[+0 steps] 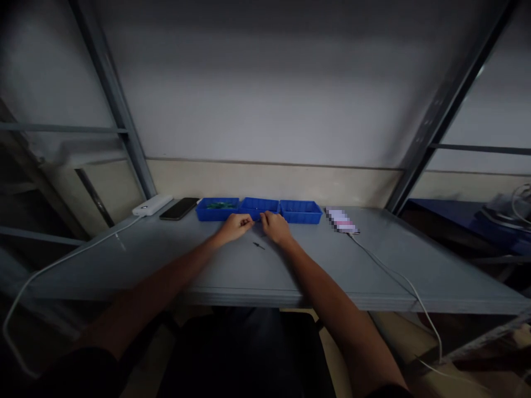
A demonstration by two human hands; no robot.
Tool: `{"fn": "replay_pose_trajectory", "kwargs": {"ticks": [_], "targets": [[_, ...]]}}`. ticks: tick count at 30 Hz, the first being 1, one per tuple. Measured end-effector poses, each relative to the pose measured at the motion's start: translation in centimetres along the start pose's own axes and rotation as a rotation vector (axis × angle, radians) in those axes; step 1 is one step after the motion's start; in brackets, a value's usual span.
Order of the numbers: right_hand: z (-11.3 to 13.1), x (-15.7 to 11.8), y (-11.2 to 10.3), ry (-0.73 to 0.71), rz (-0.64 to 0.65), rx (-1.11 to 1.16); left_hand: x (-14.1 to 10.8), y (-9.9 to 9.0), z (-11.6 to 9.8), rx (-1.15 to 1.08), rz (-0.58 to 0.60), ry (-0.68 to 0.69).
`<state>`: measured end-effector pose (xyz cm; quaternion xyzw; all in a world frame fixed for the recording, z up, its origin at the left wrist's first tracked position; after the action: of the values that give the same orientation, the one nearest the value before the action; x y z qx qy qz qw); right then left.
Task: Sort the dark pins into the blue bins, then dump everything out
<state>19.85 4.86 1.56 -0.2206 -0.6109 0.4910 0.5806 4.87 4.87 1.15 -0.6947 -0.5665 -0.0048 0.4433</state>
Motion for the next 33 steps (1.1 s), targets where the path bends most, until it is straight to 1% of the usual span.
{"fn": "replay_pose_trajectory", "kwargs": {"ticks": [7,13,18,21,26,29,33], "targets": [[0.0,0.0,-0.1,-0.008,0.005,0.016,0.2,0.1,-0.4,-0.083,-0.014,-0.045],[-0.1,0.0,-0.1,0.004,-0.004,0.054,0.6,0.3,-0.1,-0.173,0.006,-0.058],[0.0,-0.3,-0.5,-0.02,-0.016,0.177,0.6,0.1,0.0,-0.205,0.011,-0.058],[-0.1,-0.3,-1.0,-0.046,0.003,0.282,0.6,0.1,0.1,-0.235,0.016,-0.051],[-0.5,-0.2,-1.3,-0.041,0.055,0.35,0.6,0.4,0.5,-0.311,0.083,-0.062],[-0.8,-0.1,-0.8,-0.011,0.086,0.34,0.5,0.5,0.6,-0.288,0.08,-0.061],[-1.0,0.1,-0.2,0.013,0.112,0.331,0.1,0.3,0.3,-0.127,0.07,-0.003]]}}
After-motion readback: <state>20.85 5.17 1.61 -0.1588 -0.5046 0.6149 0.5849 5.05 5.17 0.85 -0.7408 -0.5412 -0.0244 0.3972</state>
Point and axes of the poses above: each hand's wrist, its own x-axis towards the middle knuckle, its own y-axis out of the palm, z = x × y, the point moved 3 cm from there along x, towards the middle knuckle, and after that the axes turned 8 degrees about -x, right-handed, at the moved point
